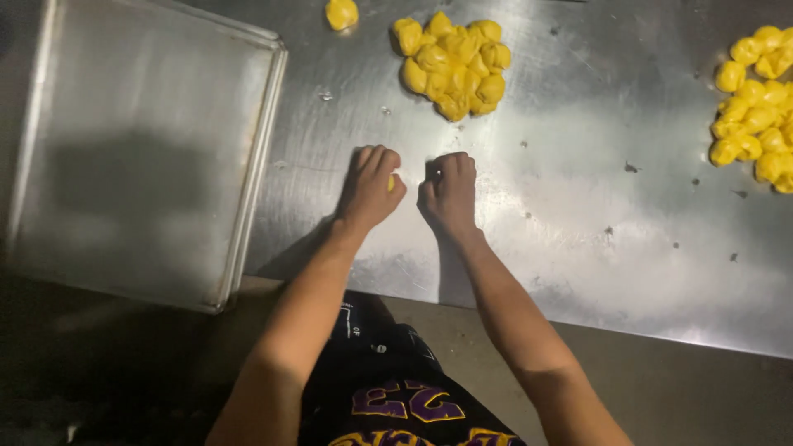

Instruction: The recorder is shaping yellow dough into small balls and placing them onto a baking tray.

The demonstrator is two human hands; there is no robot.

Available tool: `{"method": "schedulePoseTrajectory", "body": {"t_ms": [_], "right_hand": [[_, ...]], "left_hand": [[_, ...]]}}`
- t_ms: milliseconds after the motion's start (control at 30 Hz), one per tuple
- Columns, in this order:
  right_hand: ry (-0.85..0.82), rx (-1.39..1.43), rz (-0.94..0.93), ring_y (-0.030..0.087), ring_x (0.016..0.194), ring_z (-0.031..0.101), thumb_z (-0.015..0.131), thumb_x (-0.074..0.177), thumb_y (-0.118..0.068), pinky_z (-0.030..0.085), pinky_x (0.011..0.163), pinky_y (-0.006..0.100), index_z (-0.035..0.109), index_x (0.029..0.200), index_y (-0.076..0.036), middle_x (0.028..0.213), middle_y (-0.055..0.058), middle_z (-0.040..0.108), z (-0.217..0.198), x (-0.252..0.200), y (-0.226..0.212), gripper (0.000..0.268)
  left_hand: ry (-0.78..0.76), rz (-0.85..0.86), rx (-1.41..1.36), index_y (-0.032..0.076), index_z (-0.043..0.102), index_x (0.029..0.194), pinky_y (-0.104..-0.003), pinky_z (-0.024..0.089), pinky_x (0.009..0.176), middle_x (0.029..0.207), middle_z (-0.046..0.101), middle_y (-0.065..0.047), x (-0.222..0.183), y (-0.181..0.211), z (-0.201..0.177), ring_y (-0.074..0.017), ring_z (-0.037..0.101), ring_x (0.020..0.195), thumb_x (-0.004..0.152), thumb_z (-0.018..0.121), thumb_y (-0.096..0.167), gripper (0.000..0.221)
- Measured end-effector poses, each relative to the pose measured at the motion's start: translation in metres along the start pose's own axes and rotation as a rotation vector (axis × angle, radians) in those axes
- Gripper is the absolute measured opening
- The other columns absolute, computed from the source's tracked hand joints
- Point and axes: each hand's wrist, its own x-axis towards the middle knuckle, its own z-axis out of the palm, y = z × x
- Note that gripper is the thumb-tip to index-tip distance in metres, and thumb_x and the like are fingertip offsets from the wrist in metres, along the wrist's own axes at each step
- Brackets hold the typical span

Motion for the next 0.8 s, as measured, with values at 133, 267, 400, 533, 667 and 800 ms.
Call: {"method": "schedulePoseTrajectory", "body": {"t_ms": [133,267,400,533,667,800], "right_hand": [[-0.122,0.014,-0.091,0.044,0.100,0.049,0.069,0.073,-0.001,0.041,0.089,0.052,0.055,0.117,0.007,0.109,0.026,0.053,-0.016,-0.044,-0.012,0.047],[-0.161,-0.118,-0.038,0.035,0.099,0.053,0.068,0.074,0.001,0.042,0.092,0.049,0.060,0.104,-0.005,0.102,0.017,0.058,-0.047,-0.084,0.059,0.032],[0.055,-0.112,0.202,0.033,0.107,0.054,0.068,0.080,-0.003,0.042,0.100,0.048,0.062,0.105,-0.009,0.107,0.012,0.061,-0.030,-0.062,0.041,0.026],[-0.074,-0.007,0.157,0.037,0.123,0.048,0.064,0.077,-0.007,0.043,0.104,0.049,0.062,0.117,-0.008,0.123,0.016,0.057,-0.049,-0.080,0.004,0.040],[-0.159,-0.023,0.109,0.040,0.133,0.041,0.068,0.072,-0.003,0.038,0.110,0.051,0.055,0.134,-0.003,0.139,0.021,0.050,-0.074,-0.089,0.002,0.064],[-0.151,-0.102,0.344,0.031,0.115,0.060,0.071,0.081,-0.003,0.052,0.098,0.043,0.058,0.138,-0.004,0.132,0.018,0.057,-0.077,-0.082,-0.005,0.058]], "left_hand": [[-0.046,0.064,0.075,0.007,0.057,0.096,-0.046,0.047,0.089,0.097,0.059,-0.012,-0.036,0.009,-0.027,-0.0355,0.056,0.100,0.077,0.068,0.004,0.022],[-0.083,0.010,0.201,0.004,0.060,0.097,-0.048,0.047,0.086,0.098,0.060,-0.015,-0.054,-0.049,-0.050,-0.0367,0.055,0.097,0.073,0.069,0.003,0.026],[0.149,-0.221,0.122,0.005,0.061,0.107,-0.046,0.047,0.094,0.107,0.064,-0.013,-0.037,-0.044,-0.033,-0.0360,0.058,0.106,0.080,0.072,0.003,0.029],[0.042,-0.229,-0.052,0.006,0.060,0.118,-0.044,0.045,0.101,0.120,0.064,-0.014,-0.047,-0.010,-0.058,-0.0364,0.056,0.117,0.074,0.077,0.007,0.047],[0.052,-0.203,-0.079,0.001,0.057,0.129,-0.046,0.039,0.103,0.131,0.055,-0.021,-0.063,-0.016,-0.057,-0.0412,0.046,0.123,0.069,0.078,0.004,0.063],[-0.058,-0.245,-0.145,0.002,0.058,0.132,-0.043,0.042,0.105,0.134,0.055,-0.017,-0.062,-0.024,-0.077,-0.0387,0.048,0.127,0.080,0.073,0.000,0.054]]}}
